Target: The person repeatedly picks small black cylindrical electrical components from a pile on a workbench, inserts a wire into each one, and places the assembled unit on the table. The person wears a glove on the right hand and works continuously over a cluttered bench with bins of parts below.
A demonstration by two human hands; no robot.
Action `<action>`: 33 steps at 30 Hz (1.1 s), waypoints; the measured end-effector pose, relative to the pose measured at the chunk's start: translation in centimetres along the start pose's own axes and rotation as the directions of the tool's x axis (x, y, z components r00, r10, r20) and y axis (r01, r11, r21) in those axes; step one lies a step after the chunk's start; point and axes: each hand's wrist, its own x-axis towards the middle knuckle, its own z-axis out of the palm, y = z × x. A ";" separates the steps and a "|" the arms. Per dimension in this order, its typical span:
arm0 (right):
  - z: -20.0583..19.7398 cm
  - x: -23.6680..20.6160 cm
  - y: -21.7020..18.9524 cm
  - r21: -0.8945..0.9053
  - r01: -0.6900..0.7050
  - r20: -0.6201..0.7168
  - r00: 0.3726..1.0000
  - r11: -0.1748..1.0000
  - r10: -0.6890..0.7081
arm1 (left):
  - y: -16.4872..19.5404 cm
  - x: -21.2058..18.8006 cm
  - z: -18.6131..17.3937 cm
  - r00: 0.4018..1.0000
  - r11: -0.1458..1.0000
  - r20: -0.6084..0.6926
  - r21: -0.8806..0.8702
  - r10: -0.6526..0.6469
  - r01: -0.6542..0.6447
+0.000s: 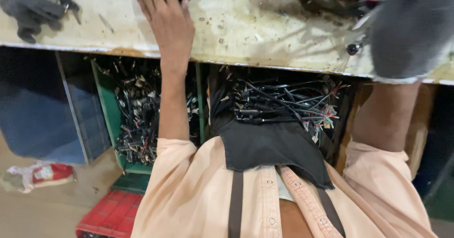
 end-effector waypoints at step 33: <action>5.7 -7.5 -8.6 -0.509 0.468 0.588 0.802 0.722 -0.105 | 11.8 -6.4 -7.5 0.867 0.487 0.177 -0.870 0.465 -0.083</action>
